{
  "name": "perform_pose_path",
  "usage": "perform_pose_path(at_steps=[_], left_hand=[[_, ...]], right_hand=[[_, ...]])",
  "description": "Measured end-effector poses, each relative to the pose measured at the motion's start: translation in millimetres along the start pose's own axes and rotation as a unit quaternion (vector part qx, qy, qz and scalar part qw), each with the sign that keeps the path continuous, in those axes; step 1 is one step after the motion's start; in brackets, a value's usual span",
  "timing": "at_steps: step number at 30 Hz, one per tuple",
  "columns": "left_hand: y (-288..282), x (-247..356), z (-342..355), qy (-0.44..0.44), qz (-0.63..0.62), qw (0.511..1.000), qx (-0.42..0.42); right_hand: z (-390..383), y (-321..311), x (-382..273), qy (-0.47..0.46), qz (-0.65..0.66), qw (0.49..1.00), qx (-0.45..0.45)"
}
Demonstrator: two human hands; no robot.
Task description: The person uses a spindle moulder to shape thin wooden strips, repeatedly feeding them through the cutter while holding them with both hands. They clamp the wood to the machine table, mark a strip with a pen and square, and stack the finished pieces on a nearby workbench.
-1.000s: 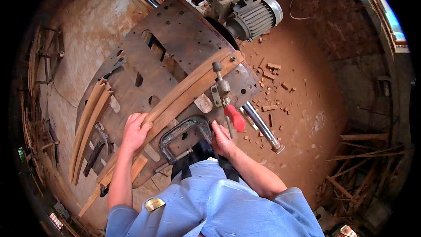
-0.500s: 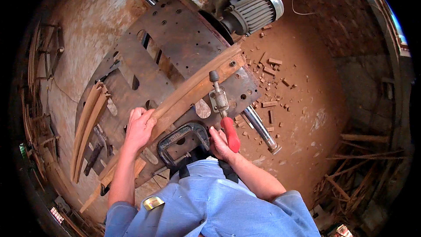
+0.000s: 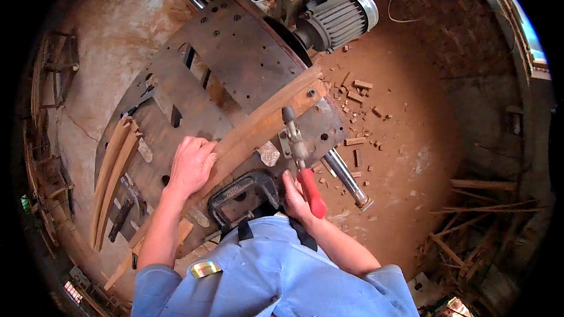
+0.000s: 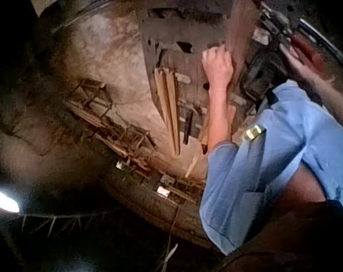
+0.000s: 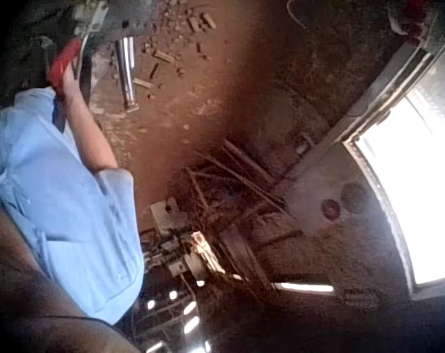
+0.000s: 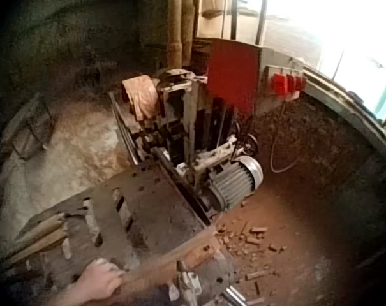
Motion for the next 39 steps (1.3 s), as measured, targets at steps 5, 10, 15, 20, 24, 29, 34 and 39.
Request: perform_pose_path(at_steps=[5,10,15,20,24,29,34,39], left_hand=[[9,2,11,-0.023,-0.061,0.998,-0.024],[15,5,27,0.011,-0.086,0.996,-0.031],[17,-6,19,-0.066,-0.064,0.994,-0.064],[18,-25,-1,-0.130,-0.048,0.984,-0.109],[27,-35,-1,-0.124,-0.101,0.979,-0.124],[33,-39,-6,-0.188,-0.148,0.963,-0.128],[41,-46,-10,-0.158,-0.172,0.965,-0.117],[37,-45,-4,-0.065,-0.178,0.974,-0.126]], right_hand=[[-30,0,-49,-0.055,-0.174,0.975,0.125],[-20,-12,-35,-0.145,-0.270,0.938,0.163],[-15,-38,11,-0.045,-0.334,0.938,0.081],[-11,-52,28,-0.009,-0.325,0.945,0.040],[-22,-63,44,-0.027,-0.446,0.893,0.054],[-34,-102,116,0.050,-0.360,0.931,0.012],[-41,-75,79,0.082,-0.285,0.955,0.030],[-47,-44,59,0.061,-0.257,0.964,-0.025]])
Point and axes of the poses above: each hand's wrist, its own z-axis towards the middle knuckle, its own y-axis out of the palm, x = y × z, the point moved 9 cm from there along z, towards the middle knuckle, and after that the axes turned 2 degrees about -z, right-handed, at the moved point
